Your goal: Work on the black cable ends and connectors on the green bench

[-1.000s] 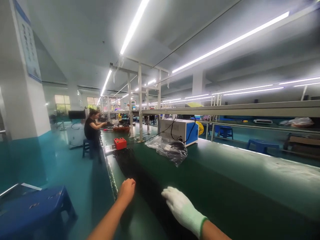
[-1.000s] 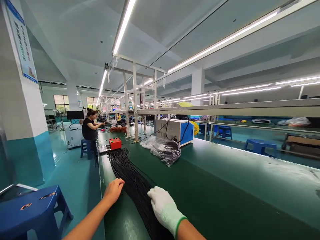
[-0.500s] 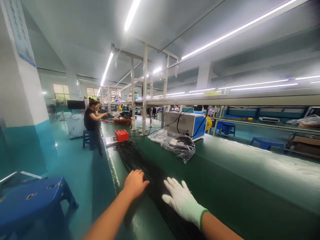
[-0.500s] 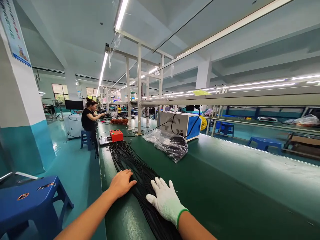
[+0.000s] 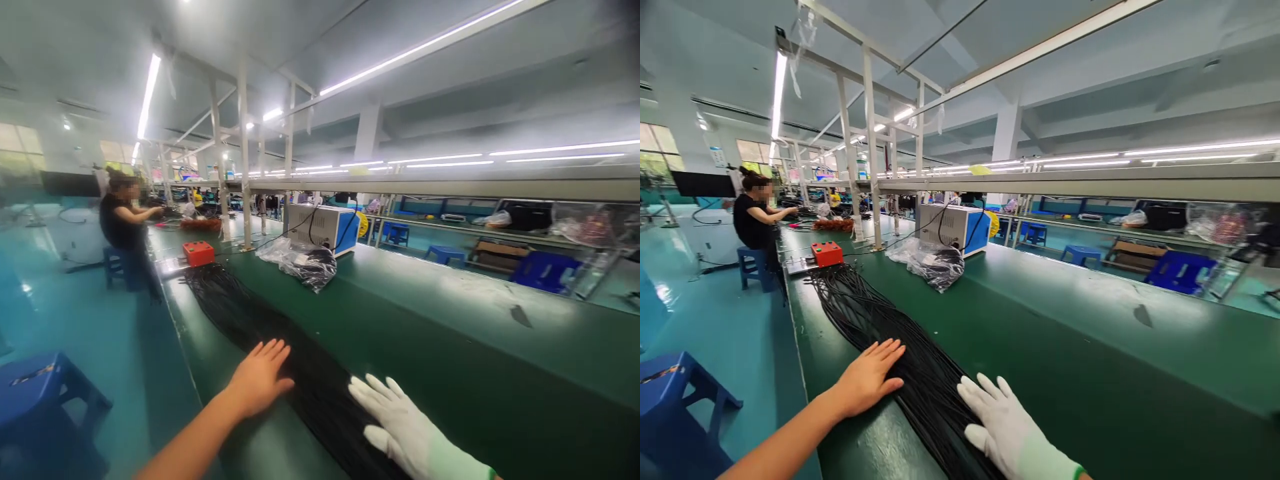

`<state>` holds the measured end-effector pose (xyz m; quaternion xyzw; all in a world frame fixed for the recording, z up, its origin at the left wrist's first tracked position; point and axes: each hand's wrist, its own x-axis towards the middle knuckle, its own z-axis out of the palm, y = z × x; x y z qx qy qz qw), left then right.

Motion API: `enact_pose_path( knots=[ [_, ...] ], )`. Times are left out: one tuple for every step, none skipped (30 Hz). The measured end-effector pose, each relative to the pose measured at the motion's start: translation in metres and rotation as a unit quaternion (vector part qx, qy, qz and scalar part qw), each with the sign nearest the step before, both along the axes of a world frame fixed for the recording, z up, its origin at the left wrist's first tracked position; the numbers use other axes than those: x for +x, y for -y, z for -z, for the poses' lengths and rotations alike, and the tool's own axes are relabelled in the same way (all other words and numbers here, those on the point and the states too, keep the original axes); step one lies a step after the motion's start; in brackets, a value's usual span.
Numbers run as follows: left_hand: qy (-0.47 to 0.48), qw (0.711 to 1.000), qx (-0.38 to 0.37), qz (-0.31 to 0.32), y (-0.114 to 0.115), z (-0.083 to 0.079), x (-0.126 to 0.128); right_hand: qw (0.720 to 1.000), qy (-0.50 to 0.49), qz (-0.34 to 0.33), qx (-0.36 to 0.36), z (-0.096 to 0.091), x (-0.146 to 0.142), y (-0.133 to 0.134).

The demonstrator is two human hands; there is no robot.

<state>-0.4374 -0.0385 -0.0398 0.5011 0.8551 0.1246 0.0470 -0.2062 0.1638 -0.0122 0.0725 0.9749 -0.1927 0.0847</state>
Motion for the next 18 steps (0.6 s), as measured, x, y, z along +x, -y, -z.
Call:
enact_pose_path(
  knots=[
    [0.004, 1.0, -0.005, -0.005, -0.001, -0.001, 0.01, 0.999, -0.007, 0.031, -0.015, -0.001, 0.015, -0.003],
    [0.005, 1.0, -0.008, -0.007, -0.003, -0.003, 0.02, 0.997, -0.022, 0.074, -0.024, -0.001, 0.029, -0.006],
    [0.005, 1.0, -0.007, -0.003, -0.006, -0.005, 0.032, 0.992, -0.034, 0.115, -0.028, 0.0, 0.042, -0.009],
    [0.005, 1.0, -0.006, 0.007, -0.008, -0.007, 0.045, 0.988, -0.038, 0.145, -0.024, 0.002, 0.053, -0.013],
    [0.007, 1.0, -0.003, 0.029, -0.01, -0.009, 0.059, 0.986, -0.035, 0.16, -0.013, 0.005, 0.064, -0.016],
    [0.013, 0.998, 0.001, 0.057, -0.012, -0.009, 0.073, 0.986, -0.025, 0.162, 0.004, 0.008, 0.073, -0.02],
    [0.024, 0.996, 0.003, 0.088, -0.012, -0.008, 0.087, 0.987, -0.011, 0.159, 0.027, 0.013, 0.082, -0.023],
    [0.036, 0.993, 0.005, 0.112, -0.01, -0.006, 0.1, 0.986, -0.002, 0.158, 0.051, 0.017, 0.09, -0.027],
    [0.048, 0.991, 0.006, 0.126, -0.008, -0.004, 0.111, 0.984, 0.0, 0.166, 0.07, 0.02, 0.097, -0.031],
    [0.057, 0.99, 0.009, 0.129, -0.005, -0.002, 0.121, 0.98, -0.002, 0.181, 0.083, 0.021, 0.104, -0.034],
    [0.061, 0.99, 0.011, 0.124, -0.002, -0.001, 0.128, 0.976, -0.002, 0.2, 0.09, 0.021, 0.11, -0.034],
    [0.061, 0.991, 0.013, 0.115, 0.0, -0.002, 0.135, 0.972, -0.003, 0.216, 0.091, 0.019, 0.115, -0.032],
    [0.059, 0.992, 0.018, 0.112, 0.0, -0.004, 0.141, 0.971, -0.012, 0.222, 0.089, 0.016, 0.12, -0.028],
    [0.057, 0.991, 0.023, 0.117, -0.001, -0.006, 0.147, 0.973, -0.025, 0.214, 0.086, 0.012, 0.125, -0.021],
    [0.057, 0.989, 0.026, 0.134, -0.004, -0.007, 0.154, 0.977, -0.042, 0.191, 0.081, 0.009, 0.13, -0.014],
    [0.06, 0.985, 0.028, 0.158, -0.007, -0.008, 0.16, 0.984, -0.051, 0.155, 0.072, 0.007, 0.135, -0.007],
    [0.066, 0.98, 0.028, 0.186, -0.01, -0.006, 0.166, 0.991, -0.047, 0.112, 0.057, 0.008, 0.141, -0.001],
    [0.073, 0.974, 0.024, 0.215, -0.013, -0.002, 0.172, 0.996, -0.03, 0.078, 0.04, 0.01, 0.147, 0.002]
  ],
)
